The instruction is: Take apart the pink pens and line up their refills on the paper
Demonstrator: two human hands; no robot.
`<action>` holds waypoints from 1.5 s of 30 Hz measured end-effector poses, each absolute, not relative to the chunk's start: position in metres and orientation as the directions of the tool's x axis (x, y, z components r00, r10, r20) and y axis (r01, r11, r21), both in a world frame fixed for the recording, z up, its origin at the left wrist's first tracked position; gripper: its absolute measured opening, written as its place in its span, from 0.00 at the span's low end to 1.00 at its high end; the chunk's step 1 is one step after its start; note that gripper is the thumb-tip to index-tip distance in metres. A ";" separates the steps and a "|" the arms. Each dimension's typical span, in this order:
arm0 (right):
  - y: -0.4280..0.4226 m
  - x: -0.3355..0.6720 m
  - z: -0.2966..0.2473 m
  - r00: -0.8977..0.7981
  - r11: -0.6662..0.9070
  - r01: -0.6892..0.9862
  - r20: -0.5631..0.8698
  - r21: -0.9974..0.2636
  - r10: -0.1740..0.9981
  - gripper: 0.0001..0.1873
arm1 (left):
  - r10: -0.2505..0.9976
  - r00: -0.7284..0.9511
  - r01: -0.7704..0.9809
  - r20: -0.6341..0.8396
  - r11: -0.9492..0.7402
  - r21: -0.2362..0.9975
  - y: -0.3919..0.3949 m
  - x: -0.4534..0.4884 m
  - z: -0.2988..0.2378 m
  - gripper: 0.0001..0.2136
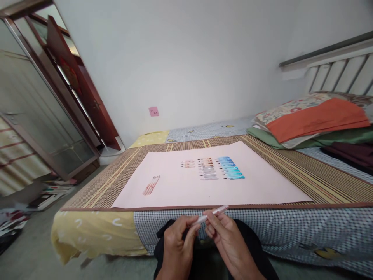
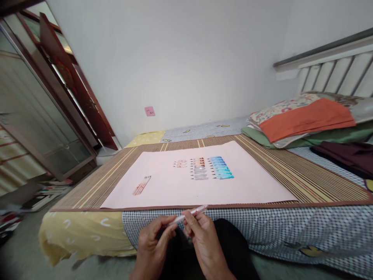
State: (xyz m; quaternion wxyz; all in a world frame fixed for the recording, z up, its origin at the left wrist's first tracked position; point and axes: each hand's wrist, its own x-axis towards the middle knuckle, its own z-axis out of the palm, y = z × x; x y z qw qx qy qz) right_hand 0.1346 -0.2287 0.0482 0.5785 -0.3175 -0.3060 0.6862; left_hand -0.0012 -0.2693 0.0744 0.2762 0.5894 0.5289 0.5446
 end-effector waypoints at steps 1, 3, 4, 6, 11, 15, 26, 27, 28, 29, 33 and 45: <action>-0.229 0.134 0.048 -0.124 -0.144 -0.597 -0.087 -0.789 0.988 0.29 | 0.929 -0.155 0.337 0.336 -0.270 0.902 -0.269 -0.001 0.073 0.08; -0.229 0.134 0.047 -0.113 -0.140 -0.592 -0.090 -0.794 0.989 0.29 | 0.945 -0.153 0.335 0.291 -0.227 0.914 -0.269 0.000 0.069 0.09; -0.228 0.133 0.046 -0.107 -0.135 -0.587 -0.088 -0.798 0.990 0.29 | 0.953 -0.154 0.319 0.261 -0.202 0.926 -0.269 0.000 0.068 0.10; -0.228 0.133 0.044 -0.094 -0.122 -0.571 -0.083 -0.812 0.992 0.30 | 0.967 -0.163 0.261 0.196 -0.149 0.954 -0.268 0.002 0.067 0.14; -0.229 0.132 0.036 -0.080 -0.076 -0.524 -0.040 -0.848 0.996 0.29 | 0.983 -0.175 0.112 0.059 -0.040 0.993 -0.264 0.005 0.065 0.24; -0.229 0.134 0.031 -0.062 -0.004 -0.462 0.028 -0.887 0.998 0.26 | 0.987 -0.157 0.028 -0.043 0.048 0.998 -0.256 -0.002 0.060 0.30; -0.233 0.128 0.040 -0.159 -0.177 -0.627 -0.098 -0.759 0.982 0.26 | 0.995 -0.097 -0.035 0.012 -0.015 0.999 -0.261 0.003 0.073 0.22; -0.234 0.128 0.041 -0.158 -0.180 -0.630 -0.102 -0.755 0.982 0.26 | 0.994 -0.109 0.000 -0.001 0.001 1.000 -0.260 0.002 0.071 0.24; -0.234 0.128 0.043 -0.153 -0.179 -0.632 -0.105 -0.754 0.983 0.26 | 0.994 -0.112 0.031 -0.018 0.021 0.999 -0.258 0.000 0.070 0.27; -0.234 0.129 0.043 -0.145 -0.175 -0.635 -0.107 -0.752 0.984 0.26 | 0.994 -0.102 0.055 -0.034 0.039 0.998 -0.257 -0.002 0.069 0.30; -0.234 0.130 0.043 -0.124 -0.179 -0.666 -0.128 -0.724 0.984 0.26 | 0.998 -0.058 -0.027 -0.019 0.017 0.999 -0.252 -0.005 0.072 0.29; -0.236 0.126 0.044 -0.170 -0.224 -0.735 -0.146 -0.640 0.975 0.22 | 0.996 -0.090 -0.132 -0.003 -0.009 0.991 -0.251 -0.002 0.072 0.28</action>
